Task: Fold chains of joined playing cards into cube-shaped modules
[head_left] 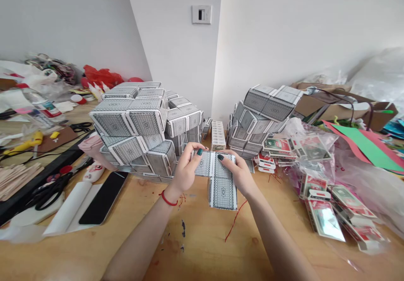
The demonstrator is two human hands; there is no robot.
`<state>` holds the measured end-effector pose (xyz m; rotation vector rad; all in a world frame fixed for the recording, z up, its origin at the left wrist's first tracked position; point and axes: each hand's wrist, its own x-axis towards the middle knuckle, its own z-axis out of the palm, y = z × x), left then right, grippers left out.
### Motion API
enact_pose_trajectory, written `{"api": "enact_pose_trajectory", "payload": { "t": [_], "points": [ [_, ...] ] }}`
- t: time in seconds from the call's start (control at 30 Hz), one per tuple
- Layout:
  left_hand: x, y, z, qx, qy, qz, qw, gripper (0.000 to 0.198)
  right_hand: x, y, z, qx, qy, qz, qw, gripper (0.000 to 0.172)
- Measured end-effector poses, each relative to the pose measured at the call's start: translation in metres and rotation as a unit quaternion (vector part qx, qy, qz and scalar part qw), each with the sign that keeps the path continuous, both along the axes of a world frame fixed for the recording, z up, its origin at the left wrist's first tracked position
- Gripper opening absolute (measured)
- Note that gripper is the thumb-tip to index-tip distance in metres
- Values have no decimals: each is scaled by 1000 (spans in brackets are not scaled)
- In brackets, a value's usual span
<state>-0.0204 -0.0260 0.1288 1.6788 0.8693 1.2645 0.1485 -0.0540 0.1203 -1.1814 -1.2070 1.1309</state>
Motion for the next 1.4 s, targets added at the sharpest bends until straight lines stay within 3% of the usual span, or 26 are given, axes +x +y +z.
{"api": "enact_pose_trajectory", "payload": {
  "t": [0.17,0.27,0.37,0.5,0.63,0.73,0.9,1.1,1.23,1.4],
  "points": [
    [1,8,-7,-33,-115,23,993,26,0,6,-3,-44,170,-102,979,36],
    [7,5,-12,-87,-118,39,988,33,-2,12,-11,-26,214,-210,954,31],
    [17,-1,-17,-172,-88,28,981,37,-5,15,-17,-15,241,-257,936,31],
    [21,-2,-18,-196,-73,20,978,22,-2,13,-14,-30,231,-182,955,34],
    [9,7,-10,-110,-8,26,994,19,5,9,-6,-44,162,-88,982,48],
    [3,11,-6,-56,11,54,997,21,8,7,-2,-38,139,-54,988,54],
    [6,8,-6,-63,19,69,995,30,9,6,-4,-87,166,29,982,46],
    [11,-1,-10,-87,-68,37,993,34,4,11,-8,-66,209,-39,975,41],
    [13,-6,-12,-43,-14,39,998,21,3,11,-9,-65,202,-73,974,40],
    [10,-7,-9,-29,28,24,999,18,5,10,-14,-82,176,-35,980,43]
  ]
}}
